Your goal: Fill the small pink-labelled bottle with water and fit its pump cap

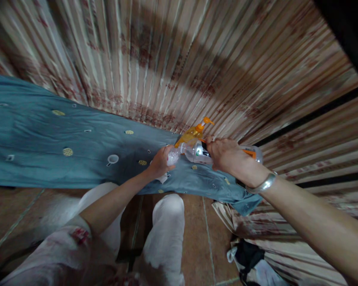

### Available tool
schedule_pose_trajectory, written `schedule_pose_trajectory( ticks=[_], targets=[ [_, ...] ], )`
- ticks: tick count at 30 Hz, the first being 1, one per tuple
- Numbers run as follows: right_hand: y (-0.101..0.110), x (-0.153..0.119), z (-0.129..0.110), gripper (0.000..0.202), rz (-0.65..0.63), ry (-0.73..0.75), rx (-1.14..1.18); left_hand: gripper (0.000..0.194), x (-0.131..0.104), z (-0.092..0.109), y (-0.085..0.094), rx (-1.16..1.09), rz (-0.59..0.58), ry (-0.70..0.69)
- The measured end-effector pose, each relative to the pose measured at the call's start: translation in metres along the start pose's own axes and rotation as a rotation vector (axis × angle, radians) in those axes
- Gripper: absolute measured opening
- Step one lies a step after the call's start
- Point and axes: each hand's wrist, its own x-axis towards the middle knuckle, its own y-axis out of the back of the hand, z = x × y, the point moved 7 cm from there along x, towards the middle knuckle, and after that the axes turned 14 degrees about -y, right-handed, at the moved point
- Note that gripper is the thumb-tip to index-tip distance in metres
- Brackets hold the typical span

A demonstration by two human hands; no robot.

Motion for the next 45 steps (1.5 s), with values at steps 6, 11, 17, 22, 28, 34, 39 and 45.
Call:
schedule_pose_trajectory(
  ticks=[6,11,17,22,28,34,39,45],
  targets=[
    [0.0022,-0.0015,-0.0025,0.073,0.005,0.011,-0.014,0.075,-0.0004,-0.0021,-0.0012,0.007,-0.012,0.006],
    [0.0007,0.0008,-0.0014,0.069,0.015,0.009,-0.014,0.074,-0.0006,-0.0015,-0.0003,-0.004,0.001,-0.001],
    [0.0036,-0.0006,-0.0014,0.065,0.041,0.001,-0.023,0.072,-0.0006,-0.0007,0.0001,0.003,0.0,-0.001],
    [0.0011,0.0013,-0.0008,0.061,0.066,0.025,-0.01,0.073,-0.0007,-0.0009,0.0001,-0.008,-0.018,0.01],
    [0.0034,0.0001,-0.0007,0.058,0.046,0.025,0.011,0.074,0.0004,0.0002,0.001,-0.007,-0.001,0.014],
    [0.009,-0.0037,-0.0022,0.059,0.031,0.035,-0.011,0.074,0.0005,0.0026,0.0023,-0.011,-0.005,-0.008],
    [0.0056,-0.0033,-0.0025,0.059,0.094,0.063,-0.042,0.074,0.0004,0.0011,0.0014,0.002,0.0,-0.011],
    [0.0052,-0.003,-0.0032,0.068,0.11,0.079,-0.018,0.075,-0.0001,0.0006,0.0009,0.01,-0.007,-0.012]
  ],
)
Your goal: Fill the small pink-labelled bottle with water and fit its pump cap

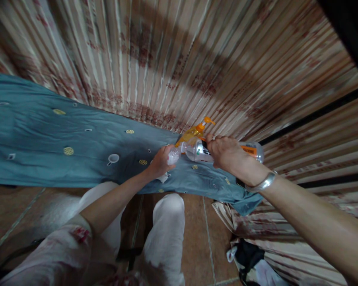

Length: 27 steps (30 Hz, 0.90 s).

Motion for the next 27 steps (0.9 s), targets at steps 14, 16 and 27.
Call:
schedule_pose_trajectory(
  ticks=[14,16,27],
  targets=[
    [0.003,0.0,0.0,0.069,-0.062,-0.038,0.0,0.074,0.0,-0.003,-0.002,-0.012,0.023,-0.007],
    [0.004,0.001,-0.001,0.068,-0.047,-0.037,-0.011,0.074,0.0,-0.003,-0.002,-0.011,0.016,-0.013],
    [0.009,0.0,-0.001,0.063,-0.042,-0.052,-0.006,0.076,-0.001,-0.002,-0.001,-0.005,-0.003,0.004]
  ],
)
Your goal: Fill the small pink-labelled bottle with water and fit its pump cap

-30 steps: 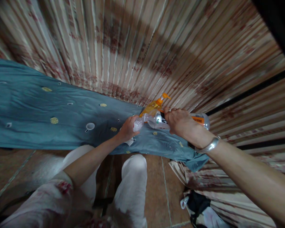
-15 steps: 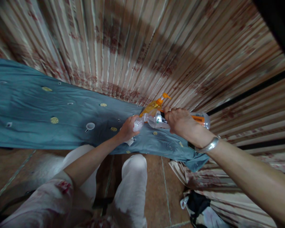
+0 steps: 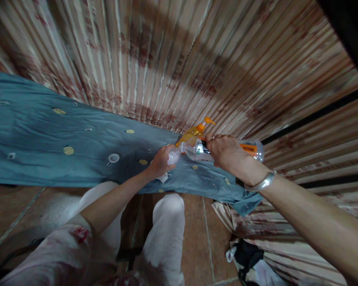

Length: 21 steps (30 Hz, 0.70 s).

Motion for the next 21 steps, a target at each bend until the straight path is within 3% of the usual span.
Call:
schedule_pose_trajectory(
  ticks=[7,21],
  targets=[
    [0.0059,-0.002,-0.0012,0.062,-0.062,-0.013,-0.003,0.077,-0.0001,-0.0002,0.0001,0.002,-0.012,0.028],
    [0.0058,0.0004,-0.0024,0.059,0.001,-0.018,-0.027,0.077,0.0005,-0.0021,-0.0016,-0.006,-0.002,0.005]
  ],
)
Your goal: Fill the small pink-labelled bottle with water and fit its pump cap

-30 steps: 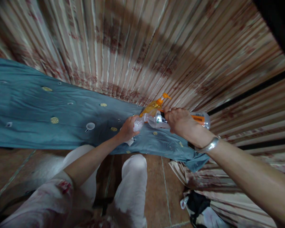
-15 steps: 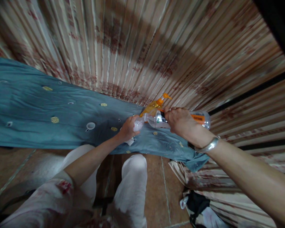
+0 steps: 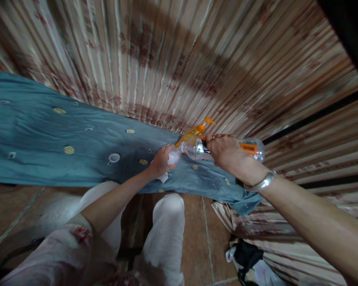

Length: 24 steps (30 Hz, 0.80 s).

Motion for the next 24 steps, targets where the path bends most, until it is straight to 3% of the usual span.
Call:
schedule_pose_trajectory(
  ticks=[24],
  targets=[
    [0.0065,-0.0033,-0.0019,0.056,-0.015,0.024,-0.018,0.076,-0.0005,-0.0015,0.0005,-0.016,0.02,-0.001]
  ],
)
